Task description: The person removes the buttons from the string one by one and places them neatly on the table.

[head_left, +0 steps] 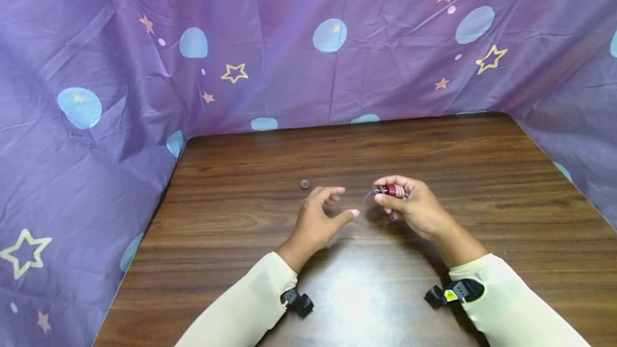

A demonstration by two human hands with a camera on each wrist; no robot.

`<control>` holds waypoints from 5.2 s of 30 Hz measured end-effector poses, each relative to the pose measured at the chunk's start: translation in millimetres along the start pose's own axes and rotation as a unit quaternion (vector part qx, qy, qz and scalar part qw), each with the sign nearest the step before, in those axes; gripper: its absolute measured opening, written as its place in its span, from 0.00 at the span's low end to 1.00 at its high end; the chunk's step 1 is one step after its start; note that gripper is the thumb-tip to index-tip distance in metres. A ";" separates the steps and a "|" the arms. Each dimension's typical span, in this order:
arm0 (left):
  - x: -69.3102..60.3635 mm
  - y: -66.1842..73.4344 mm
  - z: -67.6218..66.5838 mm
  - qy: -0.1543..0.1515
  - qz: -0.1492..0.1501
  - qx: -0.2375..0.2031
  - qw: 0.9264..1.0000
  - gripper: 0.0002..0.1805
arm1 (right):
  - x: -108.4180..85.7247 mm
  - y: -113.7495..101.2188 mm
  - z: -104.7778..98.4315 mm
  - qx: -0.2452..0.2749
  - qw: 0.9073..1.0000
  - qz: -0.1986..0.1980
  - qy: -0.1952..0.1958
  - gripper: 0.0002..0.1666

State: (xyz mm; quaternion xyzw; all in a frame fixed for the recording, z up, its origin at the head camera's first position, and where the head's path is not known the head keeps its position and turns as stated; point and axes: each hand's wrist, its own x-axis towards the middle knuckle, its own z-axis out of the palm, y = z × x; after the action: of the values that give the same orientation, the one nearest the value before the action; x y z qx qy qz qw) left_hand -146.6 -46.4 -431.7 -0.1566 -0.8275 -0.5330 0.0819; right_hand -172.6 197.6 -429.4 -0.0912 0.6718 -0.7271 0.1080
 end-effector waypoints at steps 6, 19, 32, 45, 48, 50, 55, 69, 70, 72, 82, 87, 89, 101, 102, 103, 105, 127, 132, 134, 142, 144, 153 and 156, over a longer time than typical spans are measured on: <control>-12.6 10.7 9.1 -0.012 0.002 -0.024 1.000 0.21 | -2.0 -2.4 1.1 -0.014 1.000 -0.002 -0.014 0.15; -17.2 21.8 17.2 0.008 0.014 -0.009 1.000 0.24 | -5.4 -7.3 2.8 -0.034 0.998 -0.017 -0.058 0.17; -2.3 17.8 20.0 0.008 0.023 -0.022 0.999 0.24 | -6.4 -7.1 0.1 -0.068 0.995 -0.022 -0.072 0.15; 0.9 9.1 23.4 0.006 0.034 -0.037 0.999 0.21 | -5.4 -7.6 0.2 -0.128 0.989 -0.024 -0.064 0.19; 2.0 8.4 22.9 0.009 0.035 -0.038 0.999 0.20 | -5.8 -10.0 0.8 -0.148 0.987 -0.020 -0.060 0.20; 2.7 7.7 22.4 0.010 0.034 -0.039 0.999 0.19 | -6.0 -11.7 1.2 -0.161 0.985 -0.016 -0.057 0.20; 3.3 5.5 21.8 0.008 0.032 -0.045 0.998 0.18 | -6.3 -12.2 1.6 -0.174 0.983 -0.015 -0.058 0.20; 3.3 2.2 19.9 0.000 0.037 -0.053 0.998 0.14 | -5.8 -10.0 2.2 -0.153 0.987 -0.012 -0.055 0.21; 3.2 1.6 19.8 -0.001 0.037 -0.054 0.998 0.14 | -5.7 -9.9 2.2 -0.152 0.987 -0.011 -0.057 0.21; 2.7 0.7 19.6 -0.004 0.035 -0.055 0.998 0.15 | -5.8 -9.7 2.5 -0.152 0.986 -0.007 -0.062 0.21; 1.5 -0.8 20.6 0.000 0.049 -0.041 0.998 0.15 | -7.1 -8.8 3.5 -0.138 0.988 -0.006 -0.069 0.21; 1.8 -2.1 20.3 0.011 0.040 -0.038 0.998 0.15 | -6.6 -8.5 3.0 -0.121 0.990 -0.014 -0.070 0.20; 1.9 -2.4 20.0 0.013 0.037 -0.037 0.999 0.15 | -6.6 -8.2 2.7 -0.115 0.991 -0.016 -0.070 0.19; 1.8 -4.6 18.7 0.018 0.039 -0.029 0.999 0.14 | -6.8 -8.3 4.2 -0.135 0.990 -0.001 -0.035 0.16; 1.9 -5.0 18.7 0.018 0.039 -0.029 0.999 0.14 | -6.8 -8.5 4.3 -0.137 0.990 -0.001 -0.032 0.17; 1.9 -5.3 18.8 0.018 0.039 -0.030 0.999 0.14 | -6.7 -8.5 4.5 -0.139 0.990 -0.001 -0.028 0.17; 1.9 -5.6 18.8 0.019 0.039 -0.029 0.999 0.14 | -6.6 -8.7 4.7 -0.142 0.990 -0.001 -0.022 0.17; 12.6 -20.8 14.7 0.042 0.045 -0.023 0.998 0.16 | -4.7 -7.7 2.0 -0.141 0.990 0.008 -0.008 0.05; 15.1 -21.8 11.4 0.044 0.041 -0.026 0.998 0.16 | -4.4 -9.1 1.3 -0.143 0.990 0.004 -0.006 0.07; 16.1 -23.1 10.1 0.047 0.041 -0.023 0.998 0.16 | -4.5 -9.6 1.3 -0.145 0.989 0.002 -0.006 0.08; 18.6 -29.6 6.2 0.061 0.047 -0.014 0.997 0.15 | -5.2 -12.3 3.0 -0.143 0.990 0.008 -0.002 0.10; 19.5 -31.2 5.0 0.066 0.046 -0.013 0.997 0.15 | -5.2 -12.8 3.4 -0.142 0.990 0.009 -0.001 0.10; 29.7 -37.8 1.9 0.075 0.031 -0.009 0.997 0.15 | -5.1 -12.2 3.9 -0.140 0.990 0.011 -0.002 0.09; 33.3 -40.6 0.7 0.079 0.024 0.005 0.997 0.15 | -5.4 -11.8 3.7 -0.140 0.990 0.010 -0.002 0.09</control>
State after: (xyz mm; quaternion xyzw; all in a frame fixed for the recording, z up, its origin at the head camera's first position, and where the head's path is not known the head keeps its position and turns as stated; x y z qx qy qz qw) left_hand -191.9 -55.5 -456.7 -0.1333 -0.8171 -0.5374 0.1604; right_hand -166.9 196.5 -417.3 -0.1005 0.7674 -0.6248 0.1030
